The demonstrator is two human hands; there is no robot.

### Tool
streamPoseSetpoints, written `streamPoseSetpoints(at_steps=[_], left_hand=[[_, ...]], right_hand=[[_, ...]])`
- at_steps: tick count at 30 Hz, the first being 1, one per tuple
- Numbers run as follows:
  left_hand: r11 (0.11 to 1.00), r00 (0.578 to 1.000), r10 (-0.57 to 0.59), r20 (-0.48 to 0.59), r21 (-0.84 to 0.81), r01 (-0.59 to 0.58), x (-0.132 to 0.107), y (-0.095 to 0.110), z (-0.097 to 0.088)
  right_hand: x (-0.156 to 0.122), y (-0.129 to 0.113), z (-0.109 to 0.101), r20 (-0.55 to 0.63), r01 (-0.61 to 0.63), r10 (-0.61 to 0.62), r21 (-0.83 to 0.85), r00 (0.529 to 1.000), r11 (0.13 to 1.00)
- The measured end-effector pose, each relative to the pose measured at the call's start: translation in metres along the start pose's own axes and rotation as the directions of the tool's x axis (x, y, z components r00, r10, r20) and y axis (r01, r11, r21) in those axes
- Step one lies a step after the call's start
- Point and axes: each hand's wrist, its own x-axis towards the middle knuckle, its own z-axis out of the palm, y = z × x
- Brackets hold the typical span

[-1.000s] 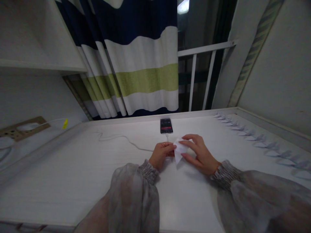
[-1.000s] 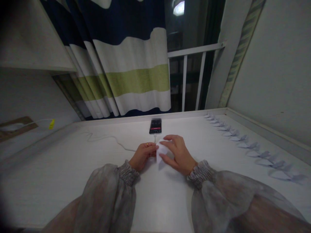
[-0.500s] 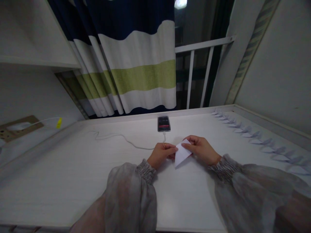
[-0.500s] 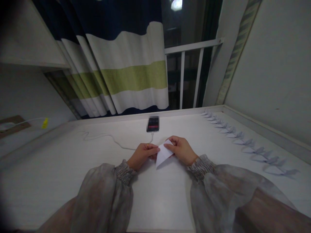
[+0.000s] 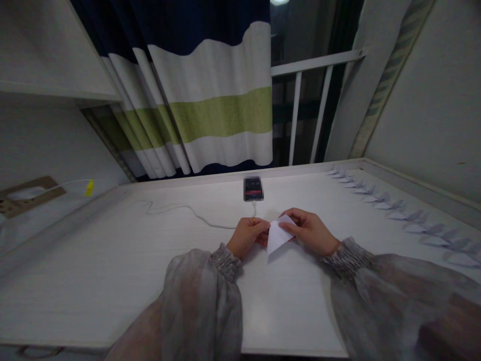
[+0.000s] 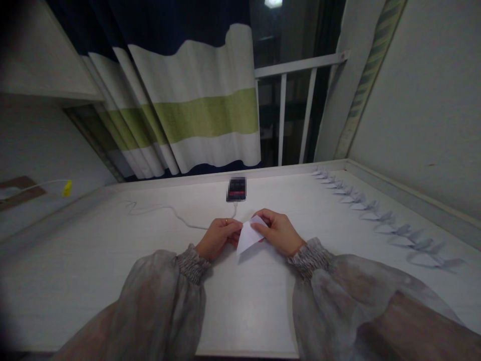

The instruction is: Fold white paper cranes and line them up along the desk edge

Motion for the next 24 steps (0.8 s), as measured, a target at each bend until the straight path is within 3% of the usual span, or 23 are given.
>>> streamPoseSetpoints(at_steps=[3, 8, 13, 20, 24], left_hand=[[1.0, 0.999, 0.012, -0.044, 0.024, -0.01, 0.0005, -0.0003, -0.0003], [0.999, 0.996, 0.024, -0.086, 0.028, -0.022, -0.0006, 0.0015, 0.001], [0.999, 0.993, 0.042, -0.107, 0.016, -0.04, -0.0013, 0.0036, 0.0019], [0.999, 0.989, 0.048, -0.141, -0.015, -0.051, 0.0007, 0.0028, 0.0], [0.997, 0.985, 0.075, -0.158, -0.02, -0.079, 0.0009, 0.003, -0.0002]], right_hand=[[0.0, -0.0005, 0.0002, 0.034, 0.036, -0.036, 0.007, 0.999, 0.999], [-0.0013, -0.004, 0.0005, 0.007, -0.01, 0.01, -0.012, 1.0, 1.0], [-0.0019, -0.0045, -0.0022, -0.054, 0.08, -0.088, -0.14, 0.995, 0.987], [-0.0003, -0.0038, -0.0063, 0.09, 0.276, -0.266, -0.129, 0.96, 0.952], [-0.0001, -0.0051, -0.0079, 0.114, 0.319, -0.305, -0.136, 0.945, 0.938]])
